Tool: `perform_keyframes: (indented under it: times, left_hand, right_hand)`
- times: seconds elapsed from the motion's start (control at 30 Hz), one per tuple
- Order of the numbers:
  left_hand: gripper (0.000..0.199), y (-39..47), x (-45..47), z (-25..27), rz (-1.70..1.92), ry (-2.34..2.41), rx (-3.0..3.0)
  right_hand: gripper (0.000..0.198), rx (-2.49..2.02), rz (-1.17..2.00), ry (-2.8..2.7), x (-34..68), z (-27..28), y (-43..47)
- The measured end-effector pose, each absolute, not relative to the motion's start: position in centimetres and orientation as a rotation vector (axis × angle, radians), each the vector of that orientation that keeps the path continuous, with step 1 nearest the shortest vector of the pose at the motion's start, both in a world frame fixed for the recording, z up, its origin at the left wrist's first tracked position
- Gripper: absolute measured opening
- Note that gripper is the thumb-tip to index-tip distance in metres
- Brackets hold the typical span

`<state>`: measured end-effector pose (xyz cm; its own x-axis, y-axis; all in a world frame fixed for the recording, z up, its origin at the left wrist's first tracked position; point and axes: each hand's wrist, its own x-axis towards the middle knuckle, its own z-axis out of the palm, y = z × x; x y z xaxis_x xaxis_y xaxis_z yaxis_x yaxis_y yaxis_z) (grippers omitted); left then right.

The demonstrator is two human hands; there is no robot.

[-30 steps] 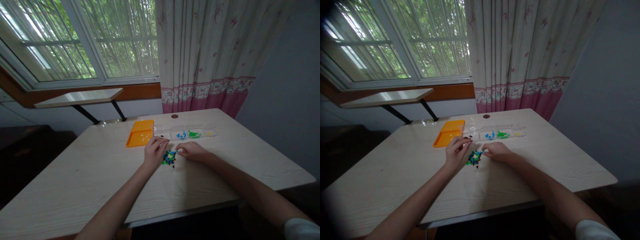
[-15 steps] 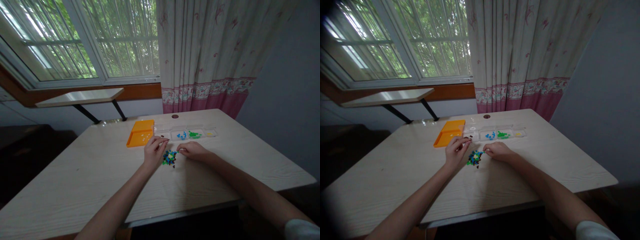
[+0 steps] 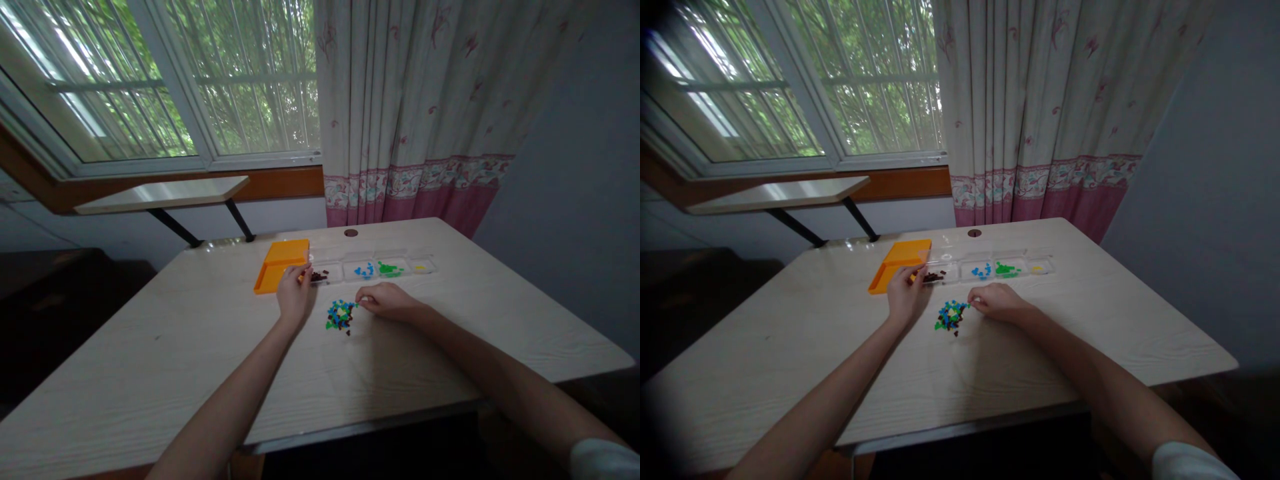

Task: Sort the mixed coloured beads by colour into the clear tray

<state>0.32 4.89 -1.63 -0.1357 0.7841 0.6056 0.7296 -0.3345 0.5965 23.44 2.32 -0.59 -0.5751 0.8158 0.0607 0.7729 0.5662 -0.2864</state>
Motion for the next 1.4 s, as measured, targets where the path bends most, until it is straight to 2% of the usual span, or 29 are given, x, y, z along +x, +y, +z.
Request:
perform_keyframes:
  times: [0.4,0.67,1.4]
  left_hand:
    - [0.019,3.1,1.8,-1.5,1.298,1.433,2.349]
    - [0.02,3.0,2.0,-1.8,1.041,1.392,2.496]
    - [0.023,1.9,2.8,-0.9,0.673,1.179,2.594]
  right_hand:
    - [0.02,-1.313,0.4,-2.604,23.3,-0.5,2.1]
    - [0.019,-1.293,0.444,-2.604,23.2,-0.5,2.0]
    - [0.021,-1.155,0.33,-2.435,23.0,-0.9,2.2]
